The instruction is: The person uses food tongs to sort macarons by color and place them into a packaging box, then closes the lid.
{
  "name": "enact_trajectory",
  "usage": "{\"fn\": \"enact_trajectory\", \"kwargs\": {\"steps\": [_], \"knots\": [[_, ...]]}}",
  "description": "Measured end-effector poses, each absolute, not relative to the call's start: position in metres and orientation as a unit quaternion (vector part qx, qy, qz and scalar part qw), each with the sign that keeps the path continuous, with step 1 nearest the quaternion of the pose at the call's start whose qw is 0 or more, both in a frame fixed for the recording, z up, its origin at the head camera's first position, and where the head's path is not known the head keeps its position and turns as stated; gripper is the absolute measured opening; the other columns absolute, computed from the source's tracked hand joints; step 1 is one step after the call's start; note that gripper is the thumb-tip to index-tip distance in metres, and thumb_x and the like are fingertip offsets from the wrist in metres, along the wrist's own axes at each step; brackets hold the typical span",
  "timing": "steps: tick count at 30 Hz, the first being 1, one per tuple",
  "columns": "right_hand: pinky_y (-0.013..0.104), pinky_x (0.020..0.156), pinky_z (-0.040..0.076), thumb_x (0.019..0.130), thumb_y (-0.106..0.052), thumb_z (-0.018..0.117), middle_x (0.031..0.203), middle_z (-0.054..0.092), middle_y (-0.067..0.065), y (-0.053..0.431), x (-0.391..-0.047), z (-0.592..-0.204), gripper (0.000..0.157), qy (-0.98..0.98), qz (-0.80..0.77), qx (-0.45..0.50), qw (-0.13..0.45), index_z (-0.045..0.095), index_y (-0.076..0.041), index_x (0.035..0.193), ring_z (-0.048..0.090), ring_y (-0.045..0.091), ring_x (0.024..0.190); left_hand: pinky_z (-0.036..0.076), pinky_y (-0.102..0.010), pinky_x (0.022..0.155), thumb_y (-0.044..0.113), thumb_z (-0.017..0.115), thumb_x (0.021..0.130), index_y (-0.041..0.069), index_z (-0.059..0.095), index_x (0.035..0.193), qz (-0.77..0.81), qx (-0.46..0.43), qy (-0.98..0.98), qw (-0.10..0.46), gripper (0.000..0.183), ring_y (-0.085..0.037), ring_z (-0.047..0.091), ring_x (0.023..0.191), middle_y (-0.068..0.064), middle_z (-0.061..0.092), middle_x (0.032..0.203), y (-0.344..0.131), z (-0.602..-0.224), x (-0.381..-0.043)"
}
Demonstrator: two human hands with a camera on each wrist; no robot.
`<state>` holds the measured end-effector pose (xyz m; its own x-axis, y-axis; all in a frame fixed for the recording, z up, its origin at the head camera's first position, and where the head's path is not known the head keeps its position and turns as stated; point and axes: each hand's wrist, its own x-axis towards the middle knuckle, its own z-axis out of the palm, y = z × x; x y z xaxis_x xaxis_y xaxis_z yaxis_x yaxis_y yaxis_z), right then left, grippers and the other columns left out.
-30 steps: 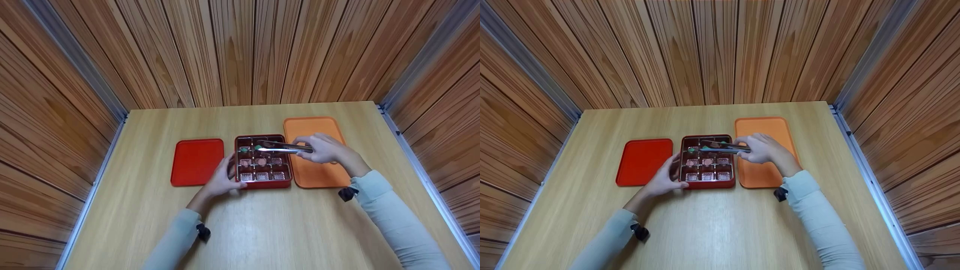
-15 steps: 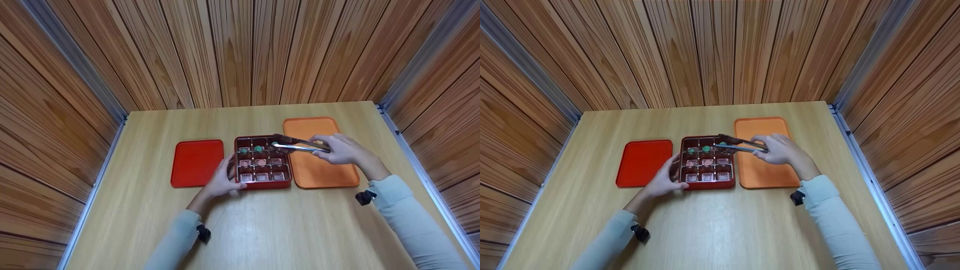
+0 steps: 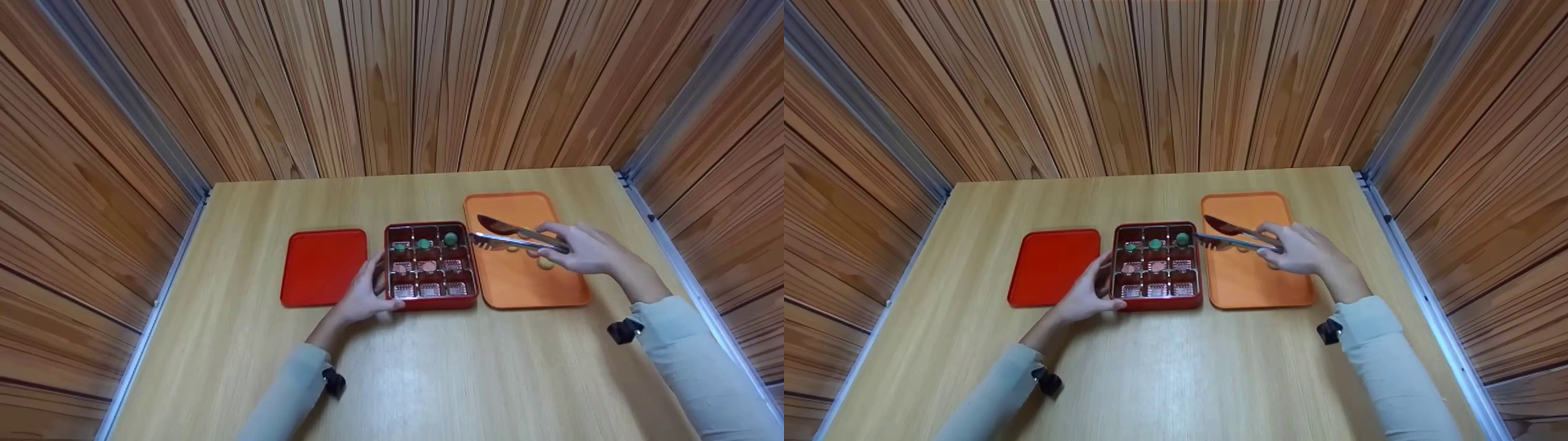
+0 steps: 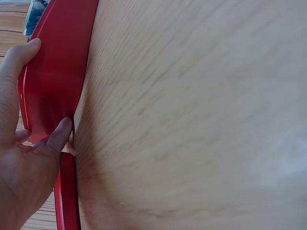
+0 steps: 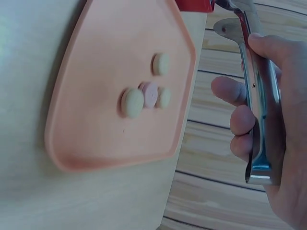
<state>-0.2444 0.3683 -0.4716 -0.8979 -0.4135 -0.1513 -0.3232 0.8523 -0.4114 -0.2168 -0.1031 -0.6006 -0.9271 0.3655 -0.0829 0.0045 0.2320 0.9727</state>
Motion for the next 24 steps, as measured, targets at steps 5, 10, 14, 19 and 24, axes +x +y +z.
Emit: {"fn": "enact_trajectory", "kwargs": {"steps": [5,10,14,19,24], "knots": [[0.023,0.048,0.034,0.108,-0.025,0.074,0.066,0.051,-0.008,0.386,-0.241,-0.48,0.044,0.956,-0.189,-0.205,0.093,0.065,-0.009,0.148,0.045,0.007,0.052,0.034,-0.05,0.141,0.013,0.101,0.084,0.013,0.018,0.181,0.609,0.121,0.77,0.149,0.128,-0.039,0.027,0.176,-0.02,0.029,0.184,-0.103,-0.6,-0.217],[0.024,0.046,0.035,0.105,-0.023,0.076,0.062,0.051,-0.009,0.402,-0.237,-0.487,0.045,0.959,-0.191,-0.194,0.083,0.066,-0.008,0.146,0.045,0.006,0.048,0.037,-0.051,0.139,0.012,0.099,0.085,0.01,0.018,0.18,0.616,0.128,0.763,0.15,0.125,-0.04,0.029,0.175,-0.021,0.03,0.183,-0.103,-0.601,-0.218],[0.024,0.045,0.036,0.105,-0.024,0.077,0.067,0.058,-0.005,0.413,-0.234,-0.492,0.045,0.961,-0.196,-0.174,0.088,0.066,-0.009,0.146,0.047,0.007,0.048,0.036,-0.05,0.14,0.009,0.099,0.084,0.009,0.018,0.18,0.614,0.129,0.764,0.151,0.125,-0.04,0.029,0.175,-0.022,0.03,0.183,-0.104,-0.601,-0.218],[0.024,0.044,0.038,0.109,-0.028,0.073,0.072,0.06,-0.003,0.427,-0.232,-0.495,0.047,0.963,-0.196,-0.151,0.109,0.063,-0.009,0.15,0.049,0.009,0.048,0.037,-0.05,0.139,0.011,0.1,0.084,0.011,0.018,0.18,0.612,0.128,0.765,0.152,0.126,-0.041,0.027,0.176,-0.021,0.029,0.184,-0.104,-0.601,-0.218],[0.026,0.043,0.042,0.112,-0.031,0.07,0.073,0.06,-0.001,0.437,-0.232,-0.496,0.047,0.963,-0.194,-0.134,0.128,0.061,-0.009,0.153,0.052,0.012,0.048,0.038,-0.05,0.139,0.01,0.1,0.084,0.01,0.018,0.18,0.618,0.128,0.76,0.154,0.126,-0.04,0.027,0.176,-0.021,0.027,0.184,-0.103,-0.601,-0.218]]}}
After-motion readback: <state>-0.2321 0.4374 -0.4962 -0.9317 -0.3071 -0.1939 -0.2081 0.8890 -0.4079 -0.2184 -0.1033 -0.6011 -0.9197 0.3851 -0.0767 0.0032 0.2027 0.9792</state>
